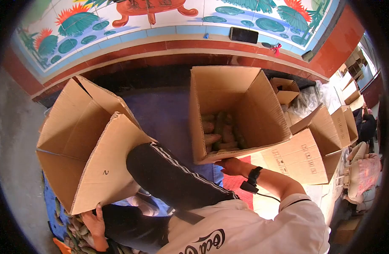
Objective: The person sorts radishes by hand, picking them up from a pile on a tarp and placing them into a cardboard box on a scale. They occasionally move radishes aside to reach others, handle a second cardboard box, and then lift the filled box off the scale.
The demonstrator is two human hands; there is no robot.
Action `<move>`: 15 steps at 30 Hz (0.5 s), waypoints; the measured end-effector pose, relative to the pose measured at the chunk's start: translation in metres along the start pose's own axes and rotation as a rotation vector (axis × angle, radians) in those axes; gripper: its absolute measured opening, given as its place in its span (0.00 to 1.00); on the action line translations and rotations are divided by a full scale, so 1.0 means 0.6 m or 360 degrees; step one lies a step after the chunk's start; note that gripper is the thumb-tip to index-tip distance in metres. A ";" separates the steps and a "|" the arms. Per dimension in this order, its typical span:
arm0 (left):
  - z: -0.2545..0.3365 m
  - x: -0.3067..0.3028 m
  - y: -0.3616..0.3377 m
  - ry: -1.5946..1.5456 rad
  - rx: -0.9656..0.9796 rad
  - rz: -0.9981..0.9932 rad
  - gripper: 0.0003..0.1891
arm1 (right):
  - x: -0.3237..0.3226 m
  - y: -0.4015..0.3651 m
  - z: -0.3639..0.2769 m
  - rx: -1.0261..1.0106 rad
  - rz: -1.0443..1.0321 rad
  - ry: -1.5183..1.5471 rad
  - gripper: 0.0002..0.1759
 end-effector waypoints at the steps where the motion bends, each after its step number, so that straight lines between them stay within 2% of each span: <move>1: -0.001 0.000 -0.002 0.0003 0.0003 0.0006 0.22 | -0.006 0.009 -0.013 -0.0003 0.0006 0.0001 0.27; 5: -0.001 -0.004 -0.003 0.0026 0.0074 0.0063 0.21 | -0.033 0.051 -0.086 -0.0082 -0.0075 0.0063 0.27; 7: -0.005 0.002 -0.005 -0.0015 -0.0003 -0.0072 0.21 | -0.028 0.069 -0.107 -0.0146 -0.0120 0.0006 0.27; 9: 0.003 -0.005 -0.005 -0.0014 0.0056 0.0009 0.21 | -0.016 0.086 -0.117 -0.0101 -0.0194 0.0301 0.23; 13: 0.010 -0.010 -0.008 -0.0081 0.0057 -0.0001 0.23 | 0.000 0.119 -0.155 -0.0270 -0.0212 0.0220 0.19; 15: 0.013 -0.015 -0.008 -0.0103 0.0048 0.0041 0.23 | 0.008 0.129 -0.169 -0.0577 0.0070 0.0232 0.15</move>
Point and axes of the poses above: each hand's wrist, its own y-axis towards the middle knuckle, its own x-axis out of the palm, z = x × y, the point moved 10 cm from there along y, towards the middle knuckle, and after that the axes turned 6 degrees about z, right-handed, at the moved point
